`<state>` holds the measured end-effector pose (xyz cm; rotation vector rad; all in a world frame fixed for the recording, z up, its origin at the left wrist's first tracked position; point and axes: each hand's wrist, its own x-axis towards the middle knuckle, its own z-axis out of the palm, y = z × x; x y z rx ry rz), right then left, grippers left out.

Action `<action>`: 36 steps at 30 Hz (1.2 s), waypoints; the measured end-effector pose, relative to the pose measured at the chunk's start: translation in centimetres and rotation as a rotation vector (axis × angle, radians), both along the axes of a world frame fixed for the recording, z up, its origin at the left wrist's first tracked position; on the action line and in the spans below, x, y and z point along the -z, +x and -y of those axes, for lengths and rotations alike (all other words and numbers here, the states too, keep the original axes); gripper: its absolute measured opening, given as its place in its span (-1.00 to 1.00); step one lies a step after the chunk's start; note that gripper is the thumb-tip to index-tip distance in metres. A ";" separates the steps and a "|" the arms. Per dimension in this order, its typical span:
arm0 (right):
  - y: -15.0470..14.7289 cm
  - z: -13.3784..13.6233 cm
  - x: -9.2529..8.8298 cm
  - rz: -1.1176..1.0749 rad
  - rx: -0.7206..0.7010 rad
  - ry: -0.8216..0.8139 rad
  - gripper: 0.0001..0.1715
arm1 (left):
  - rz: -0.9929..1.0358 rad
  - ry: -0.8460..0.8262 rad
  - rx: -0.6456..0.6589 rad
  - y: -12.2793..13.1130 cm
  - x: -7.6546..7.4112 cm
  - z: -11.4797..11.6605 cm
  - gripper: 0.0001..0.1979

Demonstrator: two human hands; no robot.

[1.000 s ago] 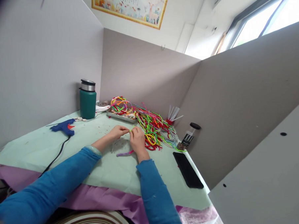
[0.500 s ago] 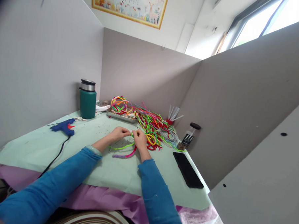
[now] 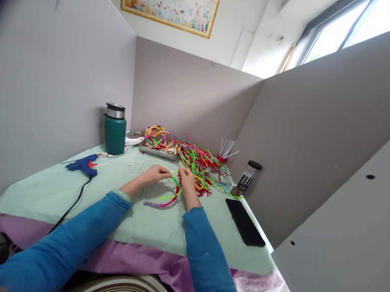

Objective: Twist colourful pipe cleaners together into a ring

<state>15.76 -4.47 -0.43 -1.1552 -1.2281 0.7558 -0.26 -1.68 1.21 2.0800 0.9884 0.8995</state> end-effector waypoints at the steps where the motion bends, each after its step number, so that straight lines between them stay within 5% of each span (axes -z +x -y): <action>1: 0.1 -0.1 0.2 0.022 0.008 -0.012 -0.58 | 0.007 0.003 0.020 0.0 0.0 0.1 -0.62; 9: 1.0 -1.5 1.6 0.378 -0.013 0.014 -0.55 | 0.099 0.061 -0.005 0.0 -0.2 0.1 -0.62; 17: 1.0 -1.2 1.5 0.461 0.012 0.001 -0.52 | 0.133 0.032 0.065 0.0 0.3 -0.6 -0.64; 27: 0.2 0.1 0.0 0.581 0.223 0.352 -0.63 | 0.013 0.064 -0.231 -0.5 0.3 -1.5 -0.68; 36: -1.4 1.8 -0.9 0.722 0.102 0.539 -0.69 | 0.024 0.008 -0.445 -0.9 0.0 -1.4 -0.74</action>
